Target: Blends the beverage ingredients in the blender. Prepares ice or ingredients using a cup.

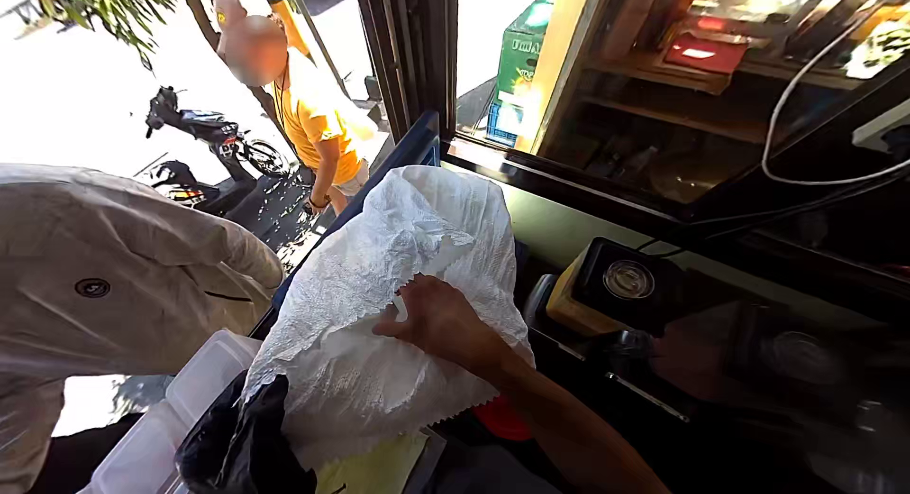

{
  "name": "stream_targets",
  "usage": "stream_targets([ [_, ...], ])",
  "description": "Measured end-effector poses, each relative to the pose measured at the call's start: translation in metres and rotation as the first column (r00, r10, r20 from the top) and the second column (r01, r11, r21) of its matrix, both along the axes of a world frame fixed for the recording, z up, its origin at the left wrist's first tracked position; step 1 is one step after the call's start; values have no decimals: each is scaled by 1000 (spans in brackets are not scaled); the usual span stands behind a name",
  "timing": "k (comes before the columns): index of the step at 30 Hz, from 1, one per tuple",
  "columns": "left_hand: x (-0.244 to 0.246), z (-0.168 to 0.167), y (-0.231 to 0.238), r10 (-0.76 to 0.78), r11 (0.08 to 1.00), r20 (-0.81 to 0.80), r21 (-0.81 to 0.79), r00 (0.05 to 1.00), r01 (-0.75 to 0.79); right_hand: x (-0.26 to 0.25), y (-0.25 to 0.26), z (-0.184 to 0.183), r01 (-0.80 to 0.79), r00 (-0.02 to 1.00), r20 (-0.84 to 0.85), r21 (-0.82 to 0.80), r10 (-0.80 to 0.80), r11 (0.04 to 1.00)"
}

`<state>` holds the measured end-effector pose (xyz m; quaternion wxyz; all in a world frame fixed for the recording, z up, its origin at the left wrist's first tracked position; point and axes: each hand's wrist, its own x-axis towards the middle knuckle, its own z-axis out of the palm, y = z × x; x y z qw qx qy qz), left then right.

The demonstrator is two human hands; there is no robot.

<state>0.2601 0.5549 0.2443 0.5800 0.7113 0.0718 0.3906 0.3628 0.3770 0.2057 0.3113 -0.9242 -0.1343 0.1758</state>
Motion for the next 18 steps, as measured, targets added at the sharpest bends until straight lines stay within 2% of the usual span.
stream_targets([
  [2, -8, -14, 17, -85, 994, 25, 76, 996, 83, -2, 14, -18, 89, 996, 28, -47, -88, 995],
  [3, -10, -18, 20, -117, 987, 33, 113, 993, 113, -1, 19, -31, 120, 990, 66, 11, -121, 993],
  [5, -6, -6, 6, -75, 995, 23, 68, 997, 74, 3, 22, -53, 117, 985, 96, 241, -144, 964],
  [7, -3, 12, -12, 63, 997, -83, 56, 995, -59, 4, 13, -61, 105, 991, 20, 502, -133, 859],
  [8, 0, 21, -19, 128, 987, -130, 110, 983, -114, -1, 6, -60, 119, 991, -19, 597, -134, 794],
  [9, 3, 13, -14, 139, 972, -91, 203, 986, -119, -10, -4, -55, 140, 988, -44, 664, -148, 735],
  [10, 8, -12, 2, 103, 945, 4, 312, 995, -99, -22, -18, -47, 160, 983, -53, 713, -175, 683],
  [12, 28, -58, 16, -44, 915, 112, 403, 993, -5, -55, -57, -32, 191, 962, -39, 805, -272, 562],
  [14, 50, -66, -20, -175, 871, -2, 466, 984, 156, -97, -106, -20, 218, 900, 0, 867, -436, 449],
  [15, 66, -59, -44, -253, 805, -45, 545, 967, 235, -118, -130, -16, 236, 848, 25, 876, -529, 420],
  [16, 86, -55, -66, -374, 675, -124, 643, 919, 361, -137, -154, -14, 265, 784, 53, 872, -618, 411],
  [18, 122, -49, -128, -616, 403, -252, 713, 746, 574, -173, -200, -10, 355, 643, 118, 829, -756, 432],
])
